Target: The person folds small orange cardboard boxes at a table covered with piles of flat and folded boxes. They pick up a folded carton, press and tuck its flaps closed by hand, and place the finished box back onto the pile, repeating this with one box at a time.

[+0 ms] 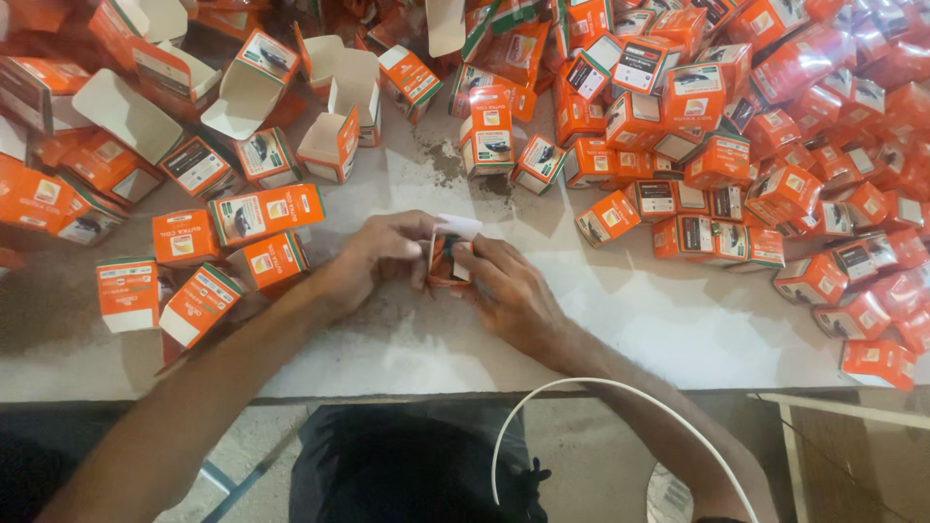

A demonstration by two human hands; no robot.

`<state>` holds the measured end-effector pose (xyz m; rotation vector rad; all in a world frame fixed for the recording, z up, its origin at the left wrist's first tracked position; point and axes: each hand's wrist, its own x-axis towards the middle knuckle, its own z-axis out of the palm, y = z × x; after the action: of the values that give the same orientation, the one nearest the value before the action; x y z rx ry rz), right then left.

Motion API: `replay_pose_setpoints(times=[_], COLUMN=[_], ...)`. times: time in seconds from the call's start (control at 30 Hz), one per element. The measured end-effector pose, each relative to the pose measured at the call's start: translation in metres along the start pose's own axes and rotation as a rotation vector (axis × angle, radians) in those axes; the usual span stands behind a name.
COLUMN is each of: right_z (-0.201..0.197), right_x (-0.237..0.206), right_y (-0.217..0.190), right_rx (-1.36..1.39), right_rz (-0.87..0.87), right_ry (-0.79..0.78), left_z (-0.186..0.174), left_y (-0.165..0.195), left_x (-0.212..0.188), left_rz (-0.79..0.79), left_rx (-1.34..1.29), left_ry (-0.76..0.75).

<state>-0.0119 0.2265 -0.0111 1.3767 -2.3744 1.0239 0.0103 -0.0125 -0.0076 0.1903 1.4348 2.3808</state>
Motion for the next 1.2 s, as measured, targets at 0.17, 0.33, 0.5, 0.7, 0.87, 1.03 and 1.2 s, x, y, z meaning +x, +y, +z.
replay_pose_setpoints(times=[0.17, 0.33, 0.5, 0.7, 0.87, 1.03, 1.2], right_z=[0.000, 0.000, 0.006, 0.010, 0.009, 0.009, 0.000], right_x=[0.000, 0.000, -0.008, -0.014, -0.012, -0.013, 0.000], right_y=[-0.004, -0.007, 0.001, 0.011, 0.006, 0.006, 0.007], right_rx=[0.006, 0.060, 0.150, 0.149, 0.157, 0.166, 0.053], right_rz=[0.058, 0.098, 0.164, 0.193, 0.218, 0.224, 0.057], right_ry=[-0.006, -0.023, 0.021, -0.010, -0.006, 0.008, -0.003], left_z=[-0.004, 0.011, 0.021, 0.022, 0.023, 0.022, 0.021], left_y=[-0.009, -0.018, -0.012, -0.009, -0.012, -0.005, 0.004], left_x=[0.015, 0.013, -0.012, -0.016, -0.015, -0.018, -0.029], left_rz=[-0.090, 0.407, 0.711, 0.755, 0.735, 0.755, 0.872], left_rx=[0.196, 0.861, 1.059, 1.166, 1.112, 1.336, 1.435], left_ry=[0.146, 0.296, 0.046, 0.032, 0.063, -0.095, -0.044])
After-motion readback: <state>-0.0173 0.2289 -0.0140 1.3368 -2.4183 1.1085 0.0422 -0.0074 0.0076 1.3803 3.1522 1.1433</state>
